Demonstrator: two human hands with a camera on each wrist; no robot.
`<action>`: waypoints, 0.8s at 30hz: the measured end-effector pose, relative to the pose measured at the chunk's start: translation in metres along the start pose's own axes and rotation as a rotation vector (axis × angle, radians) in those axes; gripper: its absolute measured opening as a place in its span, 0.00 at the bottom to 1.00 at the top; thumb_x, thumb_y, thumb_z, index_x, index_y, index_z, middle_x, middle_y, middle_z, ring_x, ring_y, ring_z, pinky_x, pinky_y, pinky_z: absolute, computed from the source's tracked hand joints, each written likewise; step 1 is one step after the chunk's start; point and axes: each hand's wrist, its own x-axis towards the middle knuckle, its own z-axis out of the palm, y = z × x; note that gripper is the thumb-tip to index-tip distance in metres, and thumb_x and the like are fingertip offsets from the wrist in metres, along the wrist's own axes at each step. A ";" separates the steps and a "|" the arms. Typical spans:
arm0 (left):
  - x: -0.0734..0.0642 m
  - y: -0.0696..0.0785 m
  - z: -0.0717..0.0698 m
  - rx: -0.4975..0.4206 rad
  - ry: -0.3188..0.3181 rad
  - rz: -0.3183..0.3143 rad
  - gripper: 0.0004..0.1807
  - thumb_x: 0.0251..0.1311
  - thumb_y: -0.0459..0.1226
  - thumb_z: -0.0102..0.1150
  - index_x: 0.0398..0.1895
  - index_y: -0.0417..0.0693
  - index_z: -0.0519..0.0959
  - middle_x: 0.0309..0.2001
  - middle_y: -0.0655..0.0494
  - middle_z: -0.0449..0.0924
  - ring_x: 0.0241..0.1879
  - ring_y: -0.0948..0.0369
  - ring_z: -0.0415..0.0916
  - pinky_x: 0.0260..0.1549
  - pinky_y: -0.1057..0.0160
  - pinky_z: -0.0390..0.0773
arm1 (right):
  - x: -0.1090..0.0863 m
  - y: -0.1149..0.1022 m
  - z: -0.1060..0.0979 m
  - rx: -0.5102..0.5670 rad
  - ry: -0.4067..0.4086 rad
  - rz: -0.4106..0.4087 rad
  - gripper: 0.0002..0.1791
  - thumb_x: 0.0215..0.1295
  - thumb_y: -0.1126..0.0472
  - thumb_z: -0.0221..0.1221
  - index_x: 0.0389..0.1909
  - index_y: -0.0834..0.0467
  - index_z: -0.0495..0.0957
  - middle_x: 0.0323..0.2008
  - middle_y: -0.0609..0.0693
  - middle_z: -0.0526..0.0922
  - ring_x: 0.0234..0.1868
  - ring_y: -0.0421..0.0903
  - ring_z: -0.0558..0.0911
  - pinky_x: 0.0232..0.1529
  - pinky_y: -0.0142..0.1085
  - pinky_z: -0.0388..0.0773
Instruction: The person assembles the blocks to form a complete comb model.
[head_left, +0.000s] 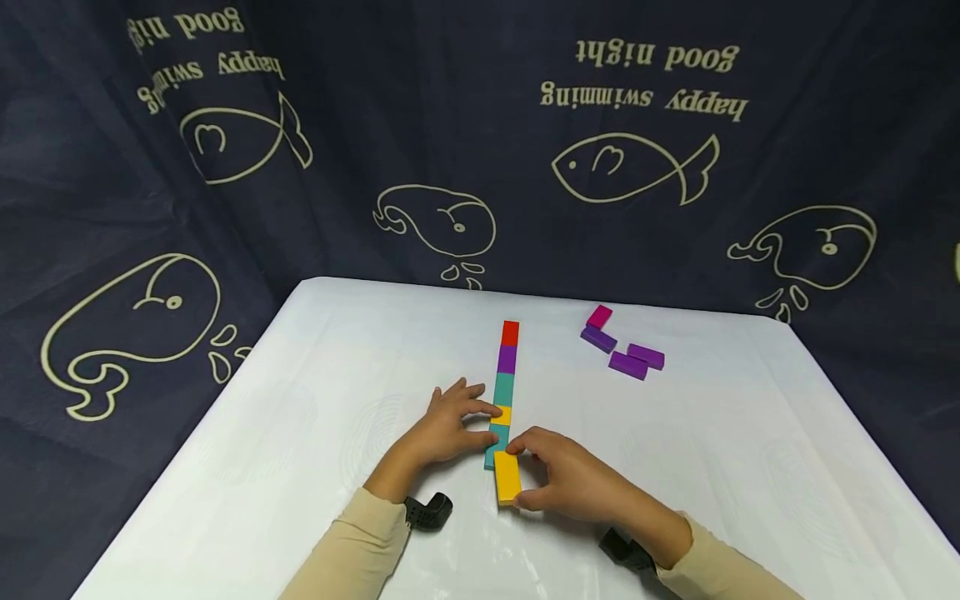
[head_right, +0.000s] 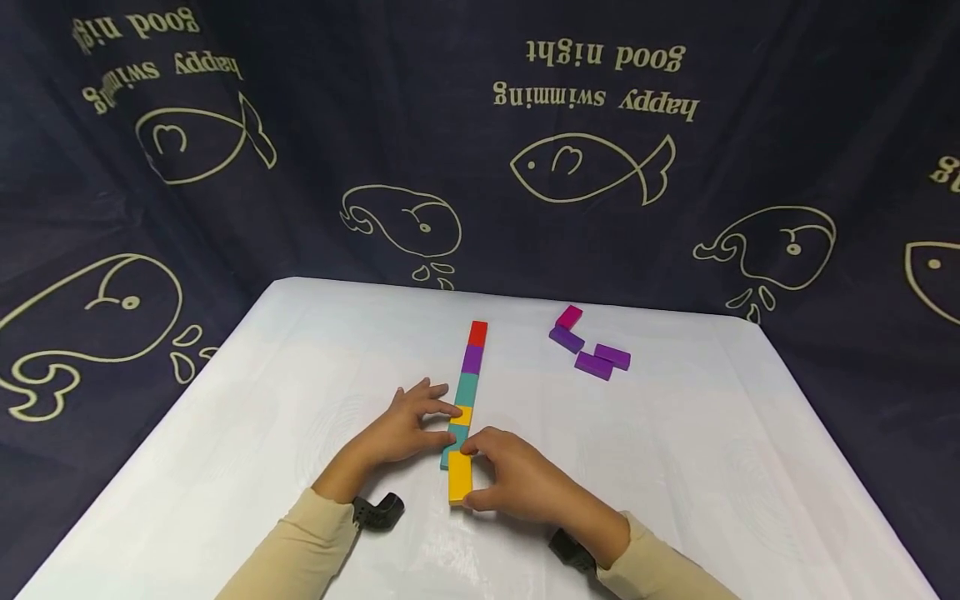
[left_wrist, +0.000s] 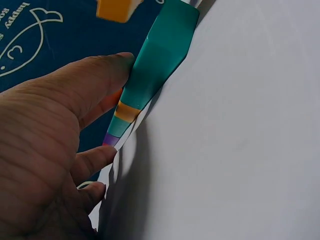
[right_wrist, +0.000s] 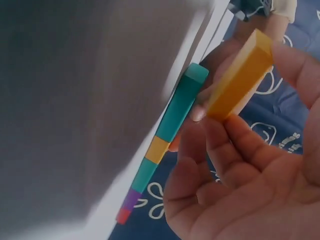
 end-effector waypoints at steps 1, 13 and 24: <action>0.000 0.000 0.000 0.000 0.001 0.001 0.18 0.57 0.45 0.70 0.52 0.57 0.85 0.69 0.45 0.67 0.75 0.42 0.46 0.68 0.32 0.34 | 0.000 -0.001 0.001 -0.008 -0.013 0.000 0.27 0.54 0.49 0.72 0.54 0.50 0.76 0.49 0.38 0.78 0.47 0.42 0.76 0.56 0.43 0.76; -0.001 -0.001 -0.001 -0.018 0.013 0.006 0.18 0.56 0.45 0.70 0.51 0.58 0.85 0.69 0.45 0.67 0.75 0.42 0.46 0.69 0.33 0.33 | -0.002 -0.001 0.011 -0.109 -0.092 -0.053 0.27 0.54 0.47 0.72 0.53 0.51 0.78 0.50 0.36 0.78 0.53 0.39 0.74 0.63 0.43 0.71; 0.000 -0.003 0.002 -0.011 0.013 0.005 0.18 0.56 0.46 0.71 0.51 0.59 0.85 0.69 0.45 0.68 0.75 0.42 0.47 0.69 0.32 0.33 | -0.003 -0.002 0.014 -0.139 -0.082 -0.067 0.26 0.56 0.49 0.71 0.55 0.51 0.78 0.52 0.36 0.78 0.56 0.40 0.74 0.63 0.44 0.70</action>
